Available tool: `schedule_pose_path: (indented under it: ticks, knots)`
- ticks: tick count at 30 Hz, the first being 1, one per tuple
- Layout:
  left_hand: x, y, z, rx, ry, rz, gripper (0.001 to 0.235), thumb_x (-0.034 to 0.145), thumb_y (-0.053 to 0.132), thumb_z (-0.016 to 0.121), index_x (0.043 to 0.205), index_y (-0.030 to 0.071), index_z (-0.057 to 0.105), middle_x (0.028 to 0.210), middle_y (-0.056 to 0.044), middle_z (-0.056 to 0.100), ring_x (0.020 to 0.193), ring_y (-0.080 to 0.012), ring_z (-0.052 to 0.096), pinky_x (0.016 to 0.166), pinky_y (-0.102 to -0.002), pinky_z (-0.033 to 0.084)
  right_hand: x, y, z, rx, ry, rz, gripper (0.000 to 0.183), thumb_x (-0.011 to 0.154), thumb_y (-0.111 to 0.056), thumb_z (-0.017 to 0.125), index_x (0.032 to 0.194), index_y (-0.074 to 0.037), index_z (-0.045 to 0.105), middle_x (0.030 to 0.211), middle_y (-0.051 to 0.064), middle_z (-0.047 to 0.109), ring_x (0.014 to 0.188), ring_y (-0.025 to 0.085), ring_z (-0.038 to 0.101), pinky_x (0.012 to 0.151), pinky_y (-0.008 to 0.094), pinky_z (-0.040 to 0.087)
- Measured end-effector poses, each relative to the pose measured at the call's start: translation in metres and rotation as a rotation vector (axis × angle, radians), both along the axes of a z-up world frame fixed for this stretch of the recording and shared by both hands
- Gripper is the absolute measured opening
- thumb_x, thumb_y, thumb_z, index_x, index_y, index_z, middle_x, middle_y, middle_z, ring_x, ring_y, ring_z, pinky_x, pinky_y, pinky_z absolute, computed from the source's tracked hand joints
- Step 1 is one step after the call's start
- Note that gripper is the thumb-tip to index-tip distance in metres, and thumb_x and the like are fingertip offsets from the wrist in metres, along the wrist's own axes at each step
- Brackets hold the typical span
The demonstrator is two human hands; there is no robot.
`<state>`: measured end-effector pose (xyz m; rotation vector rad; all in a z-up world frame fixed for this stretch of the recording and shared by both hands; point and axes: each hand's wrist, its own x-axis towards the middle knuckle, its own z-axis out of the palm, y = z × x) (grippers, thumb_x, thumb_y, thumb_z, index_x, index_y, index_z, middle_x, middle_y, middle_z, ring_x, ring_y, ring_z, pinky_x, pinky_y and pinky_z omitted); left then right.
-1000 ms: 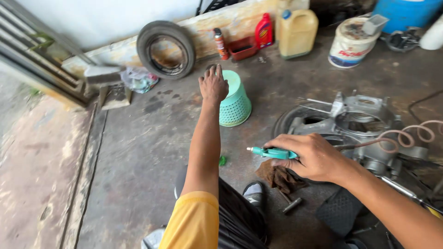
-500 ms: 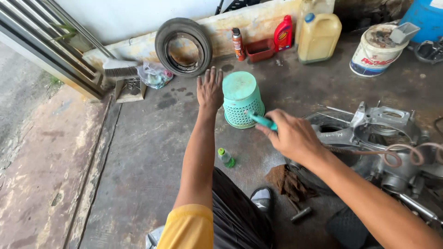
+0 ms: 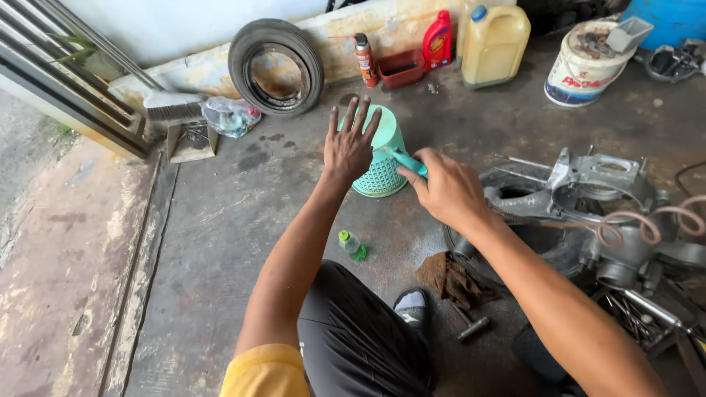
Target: The person uses a screwdriver to scrape and clean the surface of a metal engine part resting on a tire. They then use a green air blow gun to blow away debris from the part and the surrounding area.
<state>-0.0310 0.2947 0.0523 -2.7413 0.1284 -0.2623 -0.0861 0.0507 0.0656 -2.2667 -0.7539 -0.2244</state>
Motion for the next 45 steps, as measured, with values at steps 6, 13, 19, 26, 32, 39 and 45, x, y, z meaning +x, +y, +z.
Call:
schedule_pose_path:
  ticks: [6,13,19,26,32,39,45]
  knots:
    - [-0.011,-0.009,-0.001,0.014,-0.025,-0.063,0.079,0.092,0.035,0.072,0.160,0.024,0.033,0.170,-0.011,0.017,0.157,-0.0298,0.015,0.125,-0.060,0.016,0.001,0.003,-0.004,-0.012,-0.011,-0.056,0.037,0.103,-0.045,0.060,0.115,-0.010,0.063,0.092,0.019,0.071,0.086,0.046,0.071,0.070,0.058,0.055]
    - [-0.003,0.015,-0.014,-0.048,-0.047,0.035,0.080,0.094,0.041,0.069,0.162,0.024,0.030,0.171,-0.012,0.015,0.157,-0.0315,0.015,0.124,-0.062,0.020,0.006,0.002,-0.021,0.007,0.031,0.013,0.036,0.100,-0.041,0.063,0.114,-0.008,0.064,0.084,0.022,0.070,0.083,0.047,0.071,0.068,0.058,0.054]
    - [0.000,0.010,-0.019,-0.359,-0.104,0.139,0.083,0.096,0.045,0.064,0.163,0.018,0.023,0.168,-0.014,0.022,0.155,-0.0328,0.026,0.119,-0.062,0.029,-0.010,-0.002,-0.016,0.097,0.090,0.027,0.035,0.099,-0.040,0.063,0.111,-0.006,0.064,0.083,0.025,0.069,0.083,0.050,0.069,0.066,0.057,0.052]
    - [-0.005,-0.030,-0.008,-0.470,-0.244,-0.053,0.073,0.100,0.042,0.060,0.162,0.016,0.029,0.161,-0.012,0.039,0.148,-0.0309,0.040,0.115,-0.059,0.037,-0.004,0.007,-0.031,0.216,-0.009,-0.115,0.035,0.105,-0.044,0.060,0.122,-0.014,0.064,0.094,0.014,0.071,0.087,0.042,0.071,0.069,0.052,0.056]
    - [-0.018,-0.032,0.005,-0.172,-0.095,-0.165,0.076,0.101,0.045,0.060,0.164,0.023,0.025,0.170,-0.011,0.021,0.155,-0.0306,0.026,0.119,-0.058,0.030,-0.002,-0.002,-0.030,0.139,-0.094,0.022,0.038,0.101,-0.041,0.061,0.129,-0.014,0.063,0.106,0.017,0.071,0.099,0.045,0.069,0.073,0.057,0.057]
    - [-0.021,-0.047,-0.008,-0.096,0.063,-0.306,0.081,0.095,0.045,0.067,0.162,0.022,0.027,0.166,-0.012,0.028,0.153,-0.0315,0.032,0.116,-0.054,0.035,-0.031,-0.033,-0.025,0.040,0.108,0.116,0.035,0.104,-0.036,0.057,0.123,-0.008,0.067,0.101,0.017,0.072,0.094,0.041,0.072,0.079,0.056,0.059]
    - [-0.012,-0.121,-0.070,-0.057,0.055,-0.581,0.077,0.091,0.048,0.069,0.156,0.026,0.033,0.160,-0.006,0.035,0.145,-0.0253,0.041,0.111,-0.049,0.040,-0.068,-0.092,-0.019,-0.145,0.158,-0.030,0.034,0.102,-0.034,0.057,0.128,-0.013,0.062,0.108,0.016,0.073,0.095,0.047,0.071,0.075,0.061,0.056]
